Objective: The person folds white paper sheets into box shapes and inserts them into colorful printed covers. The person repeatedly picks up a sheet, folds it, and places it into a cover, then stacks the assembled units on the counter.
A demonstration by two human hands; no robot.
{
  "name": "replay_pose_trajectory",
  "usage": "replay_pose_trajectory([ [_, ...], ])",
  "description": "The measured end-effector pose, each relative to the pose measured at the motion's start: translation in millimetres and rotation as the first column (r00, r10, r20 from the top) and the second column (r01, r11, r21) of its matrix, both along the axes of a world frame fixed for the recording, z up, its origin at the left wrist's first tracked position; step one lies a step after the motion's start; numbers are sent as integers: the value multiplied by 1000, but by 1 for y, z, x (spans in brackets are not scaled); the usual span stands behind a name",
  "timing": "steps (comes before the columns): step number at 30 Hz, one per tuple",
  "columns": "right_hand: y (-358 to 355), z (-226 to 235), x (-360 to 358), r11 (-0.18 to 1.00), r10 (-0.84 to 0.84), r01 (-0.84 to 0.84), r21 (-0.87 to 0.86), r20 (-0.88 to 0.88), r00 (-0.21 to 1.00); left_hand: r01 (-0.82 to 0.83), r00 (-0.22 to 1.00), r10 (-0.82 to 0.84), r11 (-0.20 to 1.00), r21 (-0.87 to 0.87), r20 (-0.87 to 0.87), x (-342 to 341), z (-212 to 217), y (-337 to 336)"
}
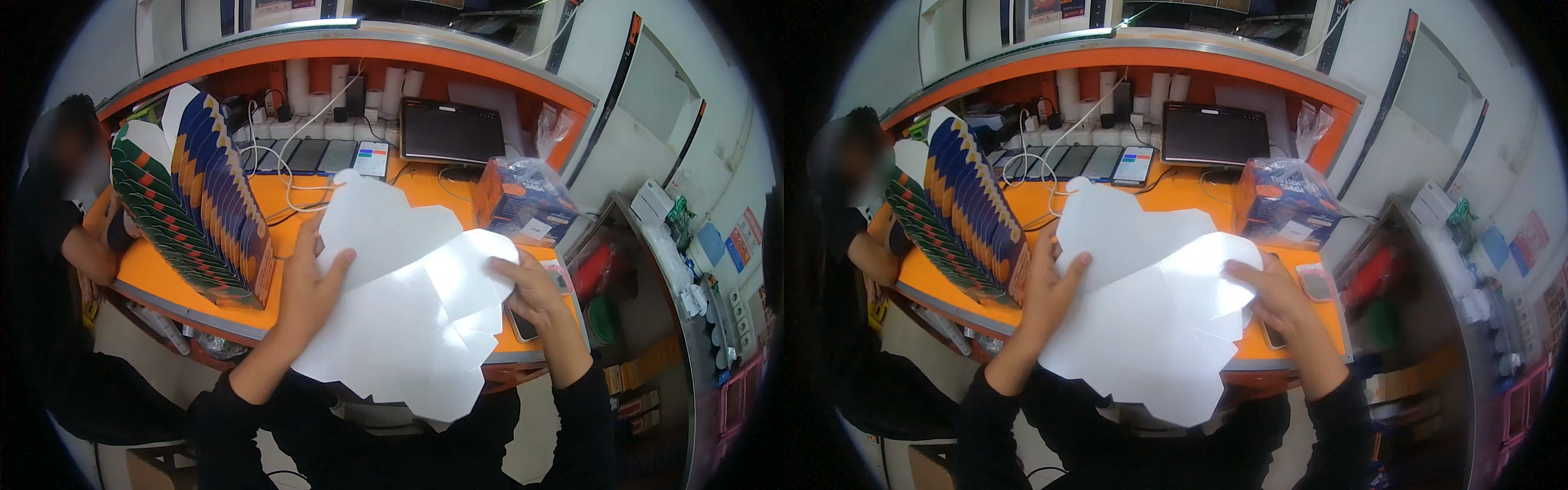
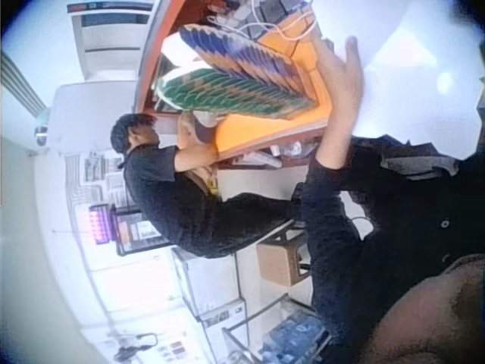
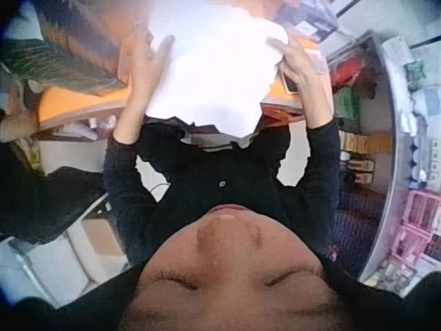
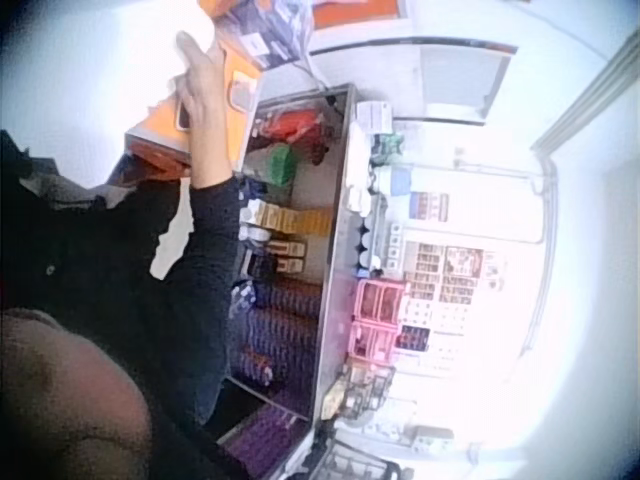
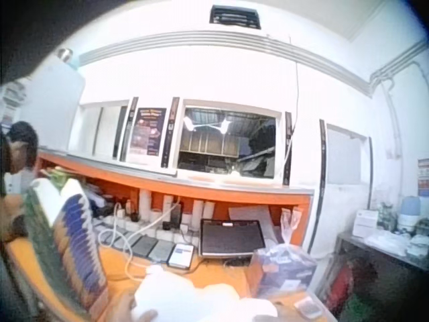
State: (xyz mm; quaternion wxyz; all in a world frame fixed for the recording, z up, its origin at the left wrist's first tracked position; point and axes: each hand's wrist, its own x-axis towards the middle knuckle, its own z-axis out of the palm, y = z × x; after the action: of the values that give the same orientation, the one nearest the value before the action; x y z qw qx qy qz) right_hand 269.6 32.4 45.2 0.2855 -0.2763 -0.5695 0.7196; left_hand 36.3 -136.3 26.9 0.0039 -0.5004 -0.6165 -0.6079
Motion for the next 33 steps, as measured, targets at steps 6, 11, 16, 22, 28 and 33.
replay_pose_trajectory([
  [6,28,-5,-16,725,-307,-237,646,612,729,38,572,-395,889,-457,-719,22,-26,6],
  [11,-6,19,-29,931,240,-343,123,504,830,131,637,-533,787,-603,-557,8,-39,5],
  [16,-38,-2,-35,169,138,-749,641,737,661,146,759,-500,754,-640,-416,18,-28,5],
  [22,-62,-18,6,44,-132,-696,717,694,707,186,772,-494,777,-601,-399,15,-30,5],
  [28,-20,18,24,920,23,-188,345,430,903,225,604,-554,808,-544,-573,48,14,-25],
  [33,-2,43,22,925,272,-373,-73,-560,782,234,674,-435,892,-386,-597,49,31,-20],
])
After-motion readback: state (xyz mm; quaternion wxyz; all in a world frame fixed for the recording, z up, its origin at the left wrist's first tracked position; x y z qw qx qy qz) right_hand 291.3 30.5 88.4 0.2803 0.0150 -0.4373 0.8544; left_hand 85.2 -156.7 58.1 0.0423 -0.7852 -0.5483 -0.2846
